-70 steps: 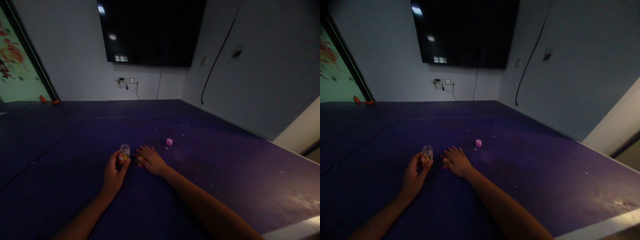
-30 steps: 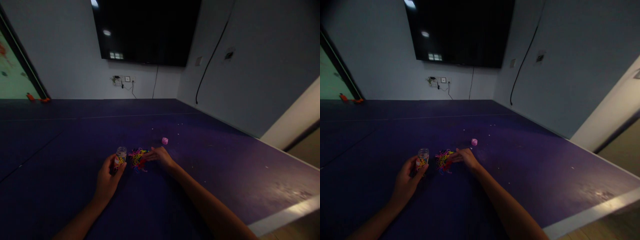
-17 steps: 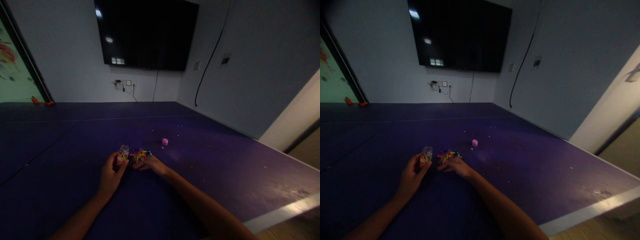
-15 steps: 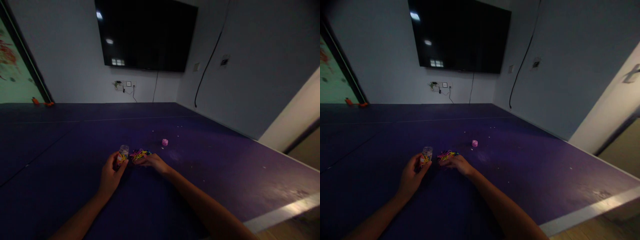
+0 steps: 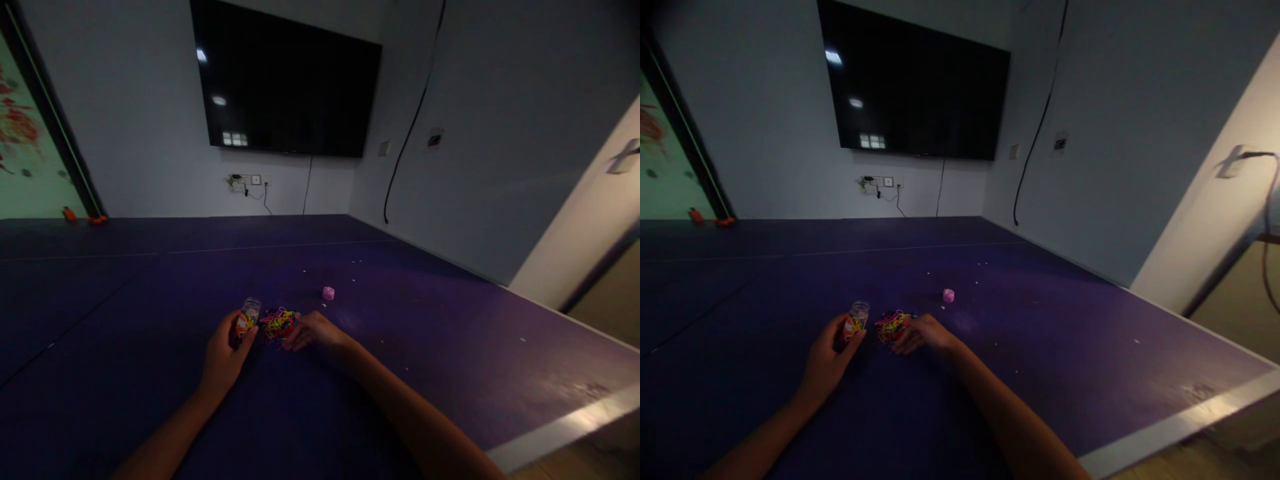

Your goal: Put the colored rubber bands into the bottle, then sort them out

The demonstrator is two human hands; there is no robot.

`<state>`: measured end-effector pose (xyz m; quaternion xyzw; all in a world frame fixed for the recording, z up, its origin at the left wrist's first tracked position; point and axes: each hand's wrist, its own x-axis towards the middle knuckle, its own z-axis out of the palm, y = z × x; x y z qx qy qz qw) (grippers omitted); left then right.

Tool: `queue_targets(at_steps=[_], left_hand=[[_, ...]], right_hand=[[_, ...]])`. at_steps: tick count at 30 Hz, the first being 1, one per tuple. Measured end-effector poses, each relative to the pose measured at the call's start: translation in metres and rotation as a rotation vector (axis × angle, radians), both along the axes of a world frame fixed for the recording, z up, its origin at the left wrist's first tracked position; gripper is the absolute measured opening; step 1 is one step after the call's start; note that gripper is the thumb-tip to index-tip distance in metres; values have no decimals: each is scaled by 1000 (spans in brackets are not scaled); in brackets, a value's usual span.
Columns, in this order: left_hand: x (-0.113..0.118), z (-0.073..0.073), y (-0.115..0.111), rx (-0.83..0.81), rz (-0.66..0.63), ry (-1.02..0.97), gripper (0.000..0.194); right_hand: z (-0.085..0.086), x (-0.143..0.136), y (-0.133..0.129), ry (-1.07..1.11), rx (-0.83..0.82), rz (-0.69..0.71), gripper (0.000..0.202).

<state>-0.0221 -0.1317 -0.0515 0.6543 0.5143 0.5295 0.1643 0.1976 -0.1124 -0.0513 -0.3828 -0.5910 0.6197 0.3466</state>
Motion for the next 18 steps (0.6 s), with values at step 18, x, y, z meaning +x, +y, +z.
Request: queue_targets(at_steps=[18], left_hand=[[5,-12,-3,107,-195,-329,44]], right_hand=[[-35,-29,4,-119,402,-683,67]])
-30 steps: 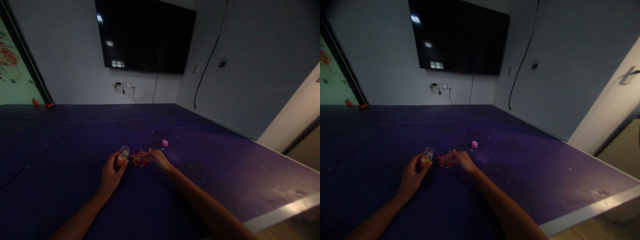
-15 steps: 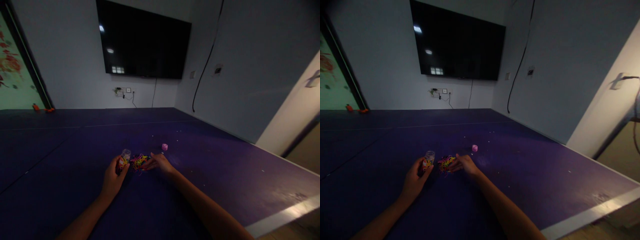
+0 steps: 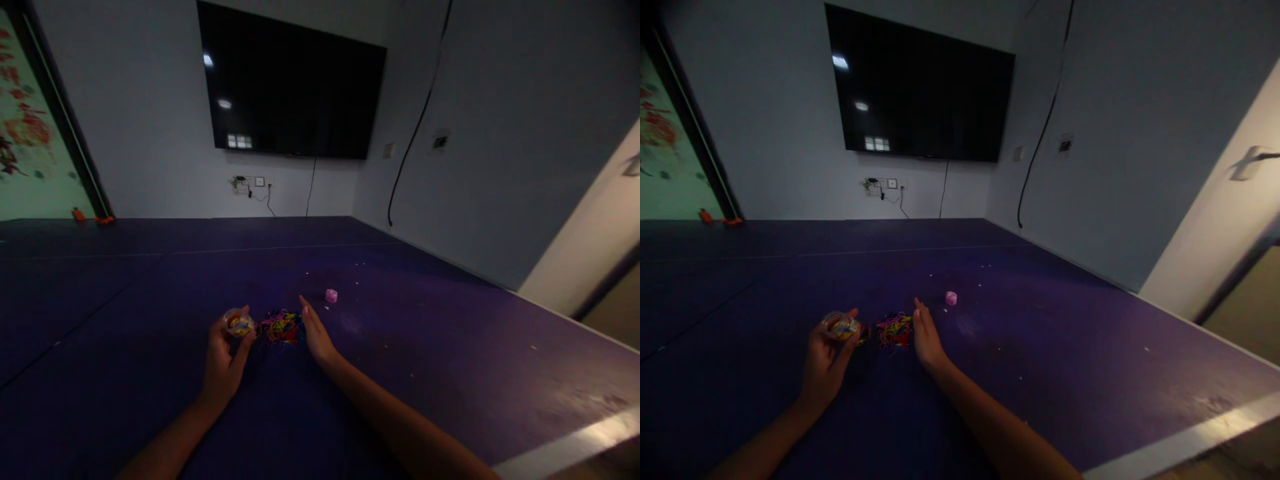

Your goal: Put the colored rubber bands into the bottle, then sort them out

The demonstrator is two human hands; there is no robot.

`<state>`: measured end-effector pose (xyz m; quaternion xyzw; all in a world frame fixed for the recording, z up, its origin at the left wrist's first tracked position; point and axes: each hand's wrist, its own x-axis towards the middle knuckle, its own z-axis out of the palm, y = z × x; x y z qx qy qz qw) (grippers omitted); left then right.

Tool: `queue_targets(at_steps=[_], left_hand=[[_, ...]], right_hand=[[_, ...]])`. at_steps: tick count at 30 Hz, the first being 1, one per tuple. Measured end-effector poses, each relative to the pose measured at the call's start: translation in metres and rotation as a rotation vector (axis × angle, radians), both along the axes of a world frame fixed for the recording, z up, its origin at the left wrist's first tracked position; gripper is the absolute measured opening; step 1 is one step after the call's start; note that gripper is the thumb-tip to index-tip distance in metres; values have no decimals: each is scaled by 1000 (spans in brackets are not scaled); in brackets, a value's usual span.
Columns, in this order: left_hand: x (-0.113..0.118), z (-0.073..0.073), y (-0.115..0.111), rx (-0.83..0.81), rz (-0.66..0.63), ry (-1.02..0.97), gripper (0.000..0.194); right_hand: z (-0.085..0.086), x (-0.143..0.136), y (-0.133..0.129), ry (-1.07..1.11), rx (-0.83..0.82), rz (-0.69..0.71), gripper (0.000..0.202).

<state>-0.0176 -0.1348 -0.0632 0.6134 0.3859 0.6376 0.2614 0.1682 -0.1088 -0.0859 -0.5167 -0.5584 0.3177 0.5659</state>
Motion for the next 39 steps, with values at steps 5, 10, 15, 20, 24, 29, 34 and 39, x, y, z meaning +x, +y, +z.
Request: queue_targets(at_steps=[5,10,15,20,24,29,34,39], left_hand=[[-5,-8,10,-9,113,99,51],[-7,-8,11,-17,183,214,48],[-4,-4,7,-23,157,265,48],[-4,-6,8,-12,151,268,49],[-3,-4,6,-15,139,285,46],[-2,1,4,-14,151,340,40],[-1,4,2,-1,156,365,37],[-1,6,3,9,153,385,36]], right_hand=[[8,6,2,-378,109,20,59],[24,8,-4,-937,139,-42,70],[24,-1,1,-1108,145,24,65],[25,-4,14,-1157,129,65,41],[28,-6,21,-1201,99,83,30],[30,-10,28,-1255,71,82,28],[27,-10,34,-1234,26,46,27],[25,-3,41,-947,47,-30,25]])
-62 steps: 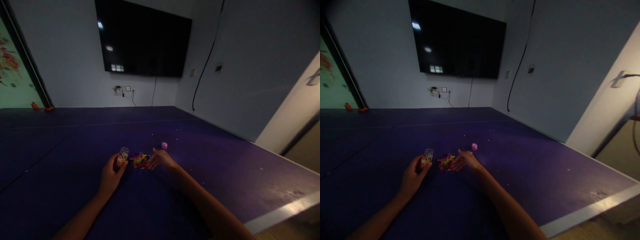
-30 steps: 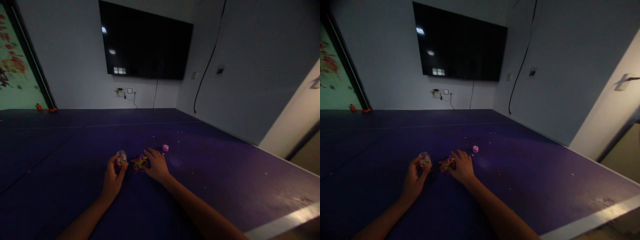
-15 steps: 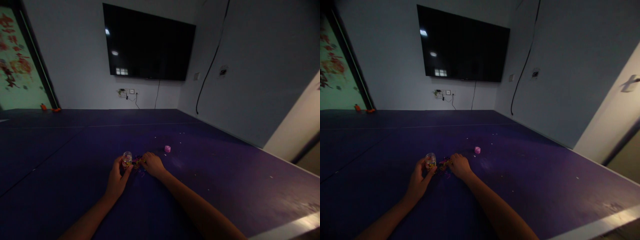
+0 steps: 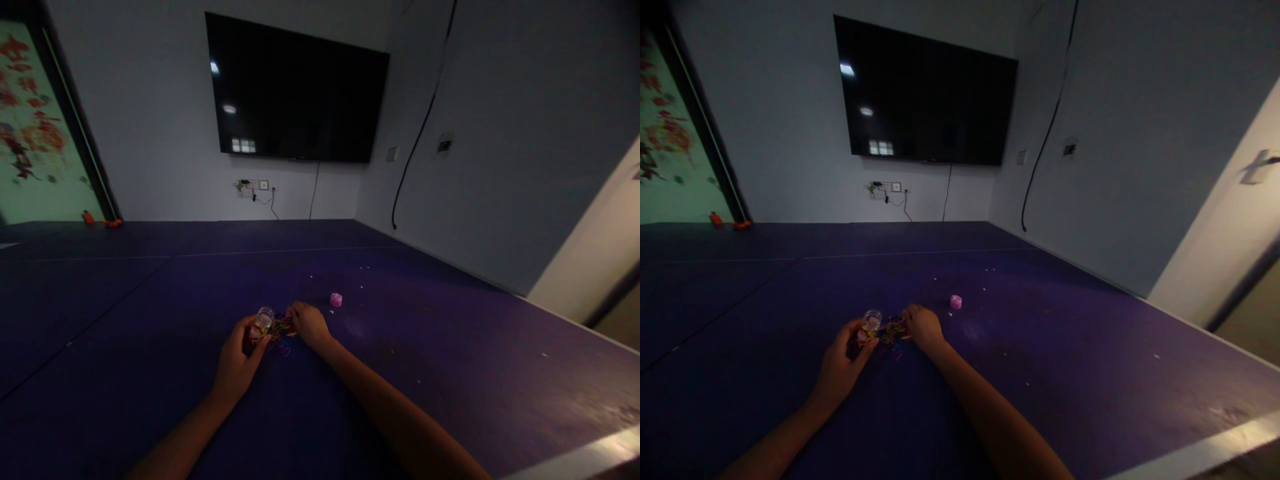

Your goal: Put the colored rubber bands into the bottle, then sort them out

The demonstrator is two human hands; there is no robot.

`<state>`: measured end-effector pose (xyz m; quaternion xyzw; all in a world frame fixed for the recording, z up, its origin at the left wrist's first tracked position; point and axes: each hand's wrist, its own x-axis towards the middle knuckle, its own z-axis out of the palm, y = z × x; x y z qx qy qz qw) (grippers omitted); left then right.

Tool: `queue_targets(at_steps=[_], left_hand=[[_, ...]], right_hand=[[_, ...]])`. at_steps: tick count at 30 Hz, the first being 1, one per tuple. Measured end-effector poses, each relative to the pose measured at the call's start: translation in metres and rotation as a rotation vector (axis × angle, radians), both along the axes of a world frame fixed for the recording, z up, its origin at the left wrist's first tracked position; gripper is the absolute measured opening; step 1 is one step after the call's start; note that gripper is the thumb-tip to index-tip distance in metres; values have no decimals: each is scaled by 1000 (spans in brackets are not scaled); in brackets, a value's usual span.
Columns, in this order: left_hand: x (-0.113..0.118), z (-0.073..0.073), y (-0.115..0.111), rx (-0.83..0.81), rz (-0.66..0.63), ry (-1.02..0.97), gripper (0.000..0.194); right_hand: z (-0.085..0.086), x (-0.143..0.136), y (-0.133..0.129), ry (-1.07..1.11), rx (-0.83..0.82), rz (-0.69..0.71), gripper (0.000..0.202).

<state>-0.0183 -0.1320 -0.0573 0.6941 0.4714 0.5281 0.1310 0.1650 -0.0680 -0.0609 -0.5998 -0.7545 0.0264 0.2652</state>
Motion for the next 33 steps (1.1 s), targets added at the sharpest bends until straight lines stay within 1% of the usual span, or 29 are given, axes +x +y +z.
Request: queue_targets(at_steps=[2,6,8,13,18,23,28,33], left_hand=[[0,-1,2,8,-6,17,36],[-1,-7,7,36,-15,63,40],[-1,-10,9,58,-5,80,42],[2,-10,15,109,28,138,44],[18,-8,21,62,60,235,40],[30,-10,29,77,64,258,39],[30,-10,29,100,33,246,41],[28,-8,27,114,3,264,40]], right_hand=[[2,3,5,241,48,-2,26],[9,3,23,889,122,6,29],[9,0,32,1091,111,-10,30],[6,-14,50,1343,14,-6,37],[14,-25,56,1551,-65,98,42],[20,-31,58,1681,-118,193,42],[22,-35,55,1771,-171,206,41],[33,-37,49,1955,-196,206,35]])
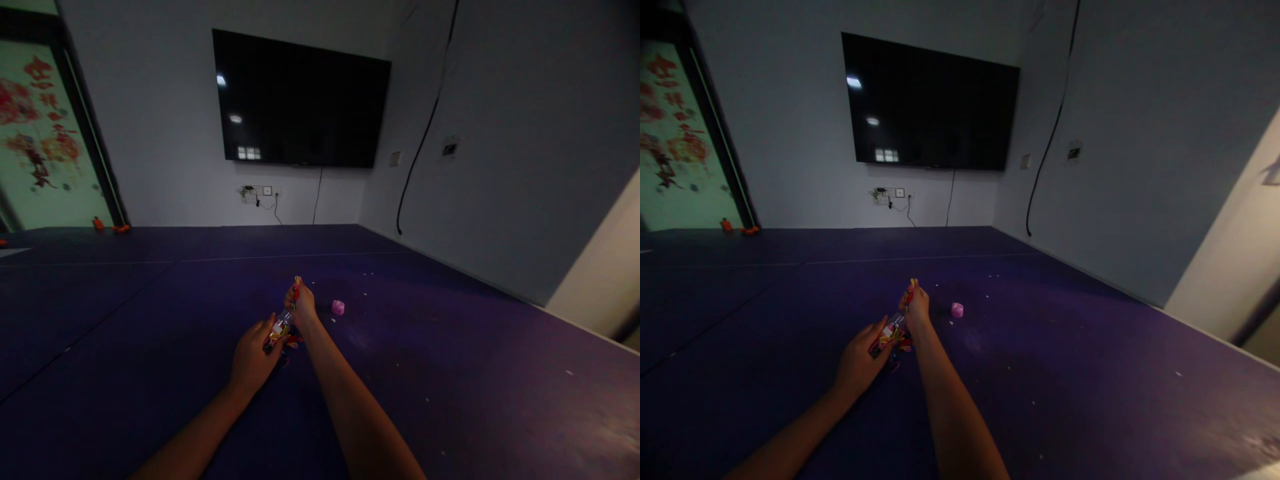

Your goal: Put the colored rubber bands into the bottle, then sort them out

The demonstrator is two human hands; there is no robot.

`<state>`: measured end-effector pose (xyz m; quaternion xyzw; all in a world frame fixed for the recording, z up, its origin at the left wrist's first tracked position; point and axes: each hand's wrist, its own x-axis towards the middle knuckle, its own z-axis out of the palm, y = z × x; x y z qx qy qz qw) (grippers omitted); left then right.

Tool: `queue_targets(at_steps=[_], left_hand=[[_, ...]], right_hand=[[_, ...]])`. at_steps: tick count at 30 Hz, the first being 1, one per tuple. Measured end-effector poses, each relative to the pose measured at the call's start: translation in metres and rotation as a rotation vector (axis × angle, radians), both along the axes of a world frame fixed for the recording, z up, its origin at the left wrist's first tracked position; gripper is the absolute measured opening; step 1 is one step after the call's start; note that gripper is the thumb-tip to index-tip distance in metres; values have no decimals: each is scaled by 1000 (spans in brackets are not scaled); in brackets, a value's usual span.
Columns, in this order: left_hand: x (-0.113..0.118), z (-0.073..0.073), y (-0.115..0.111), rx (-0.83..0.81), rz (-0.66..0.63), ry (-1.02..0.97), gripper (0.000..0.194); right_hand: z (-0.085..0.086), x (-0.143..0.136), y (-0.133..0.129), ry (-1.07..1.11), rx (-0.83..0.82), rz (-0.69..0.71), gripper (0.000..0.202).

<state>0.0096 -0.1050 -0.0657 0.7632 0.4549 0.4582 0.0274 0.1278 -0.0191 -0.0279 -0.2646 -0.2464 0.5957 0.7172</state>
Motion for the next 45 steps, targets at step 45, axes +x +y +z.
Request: queue_targets(at_steps=[45], left_hand=[[-4,-5,4,16,68,65,41]], right_hand=[[-2,-10,-10,249,36,183,42]])
